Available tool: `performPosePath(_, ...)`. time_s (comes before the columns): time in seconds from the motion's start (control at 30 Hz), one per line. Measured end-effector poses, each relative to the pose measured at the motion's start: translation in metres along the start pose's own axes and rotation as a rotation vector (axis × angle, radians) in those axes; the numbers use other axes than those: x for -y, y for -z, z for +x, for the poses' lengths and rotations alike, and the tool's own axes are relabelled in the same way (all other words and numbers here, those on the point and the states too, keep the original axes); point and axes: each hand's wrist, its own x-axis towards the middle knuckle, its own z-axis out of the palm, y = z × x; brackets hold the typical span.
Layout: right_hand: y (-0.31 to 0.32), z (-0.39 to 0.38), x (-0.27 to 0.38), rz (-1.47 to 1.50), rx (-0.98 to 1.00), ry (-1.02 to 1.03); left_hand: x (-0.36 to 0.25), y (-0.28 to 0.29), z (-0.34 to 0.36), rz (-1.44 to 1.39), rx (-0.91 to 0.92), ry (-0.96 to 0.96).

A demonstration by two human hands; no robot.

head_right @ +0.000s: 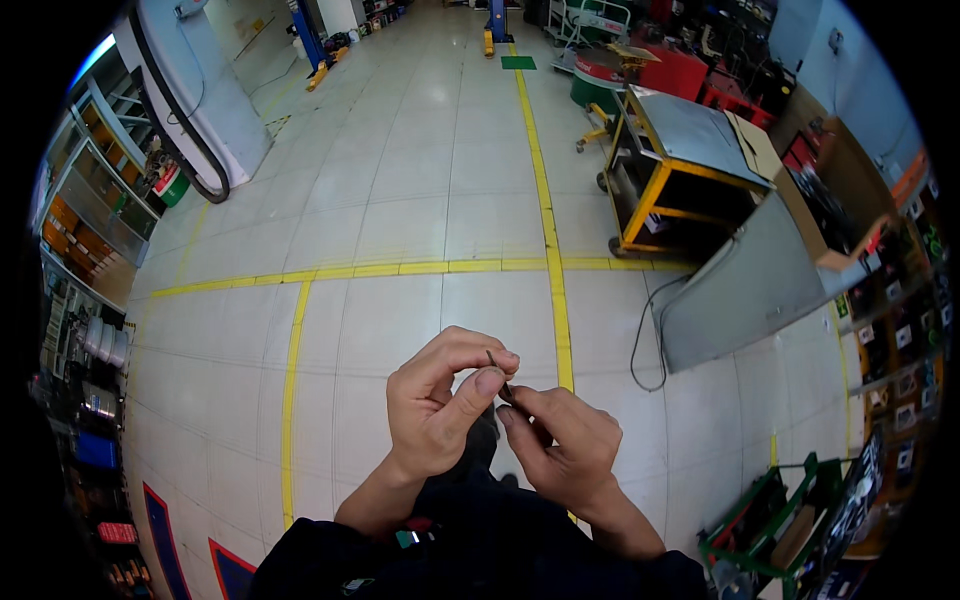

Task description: The person sharpens a thin metal rod using a bench grinder in a workshop. They repeatedly press the rod against the spinning wheel, rotate it, and inspect the edge between passes. The person walks briefly across the shop floor and returns to continue grinding.

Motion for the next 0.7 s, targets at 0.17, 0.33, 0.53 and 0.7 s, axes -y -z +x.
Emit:
performPosePath(0.17,-0.058,0.182,-0.137,-0.076,0.008,0.027,0.124,0.042,0.208,-0.192,-0.002,0.087)
performPosePath(0.33,-0.082,0.368,-0.251,-0.097,0.03,-0.125,0.229,0.067,0.432,-0.355,0.091,0.144)
performPosePath(0.53,-0.138,0.557,-0.431,0.119,-0.078,-0.226,0.363,0.099,0.675,-0.284,0.17,0.195)
performPosePath(0.7,-0.196,0.75,-0.594,0.352,-0.074,-0.246,0.474,0.111,0.882,0.036,0.128,0.178)
